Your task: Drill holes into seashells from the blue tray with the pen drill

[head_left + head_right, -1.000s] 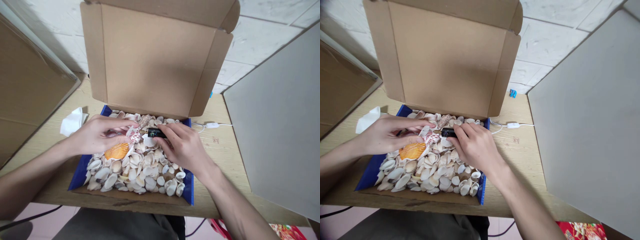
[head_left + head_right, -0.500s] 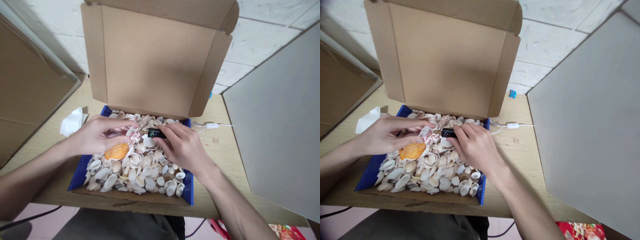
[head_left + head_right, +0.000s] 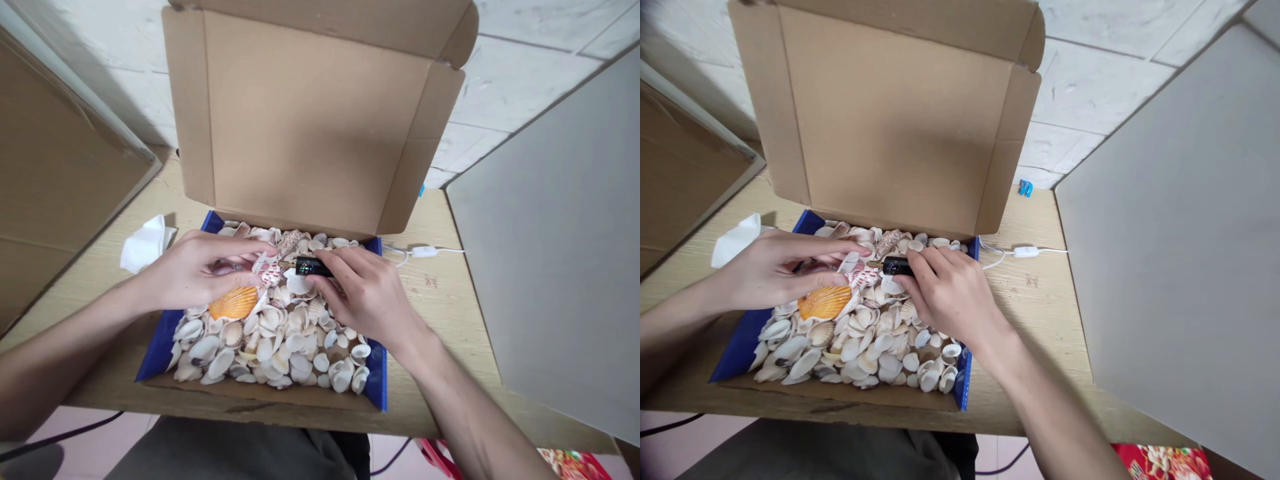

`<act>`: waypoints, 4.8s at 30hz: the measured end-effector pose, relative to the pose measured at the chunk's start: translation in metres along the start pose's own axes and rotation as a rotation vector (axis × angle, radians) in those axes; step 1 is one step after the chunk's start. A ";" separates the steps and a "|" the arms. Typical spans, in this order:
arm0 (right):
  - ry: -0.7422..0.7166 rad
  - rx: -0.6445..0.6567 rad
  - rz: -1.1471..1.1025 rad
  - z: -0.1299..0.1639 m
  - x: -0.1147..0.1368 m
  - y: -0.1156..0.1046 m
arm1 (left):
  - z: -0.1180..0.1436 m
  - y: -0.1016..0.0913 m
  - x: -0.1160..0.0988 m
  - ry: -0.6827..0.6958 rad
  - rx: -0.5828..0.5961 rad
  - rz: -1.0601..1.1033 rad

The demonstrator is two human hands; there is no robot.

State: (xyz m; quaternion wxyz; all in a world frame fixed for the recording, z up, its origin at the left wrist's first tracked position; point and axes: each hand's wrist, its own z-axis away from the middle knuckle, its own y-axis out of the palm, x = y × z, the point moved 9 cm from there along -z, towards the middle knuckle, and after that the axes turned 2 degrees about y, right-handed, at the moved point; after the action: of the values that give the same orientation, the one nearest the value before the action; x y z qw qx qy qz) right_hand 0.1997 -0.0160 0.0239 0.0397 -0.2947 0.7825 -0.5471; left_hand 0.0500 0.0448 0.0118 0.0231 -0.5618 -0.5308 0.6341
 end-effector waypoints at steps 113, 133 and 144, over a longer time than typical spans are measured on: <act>0.025 0.093 0.004 -0.001 -0.001 0.007 | 0.003 0.003 0.004 -0.048 0.030 -0.010; 0.019 0.060 -0.017 -0.002 0.000 0.004 | 0.002 0.002 0.002 -0.024 0.012 0.020; 0.020 0.063 -0.010 -0.001 -0.001 0.005 | 0.002 0.002 0.003 -0.036 0.007 0.027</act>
State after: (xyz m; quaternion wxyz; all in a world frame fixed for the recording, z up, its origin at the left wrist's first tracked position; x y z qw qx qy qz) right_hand 0.1981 -0.0137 0.0196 0.0385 -0.2915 0.7638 -0.5746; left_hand 0.0481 0.0448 0.0079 0.0069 -0.5572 -0.5215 0.6461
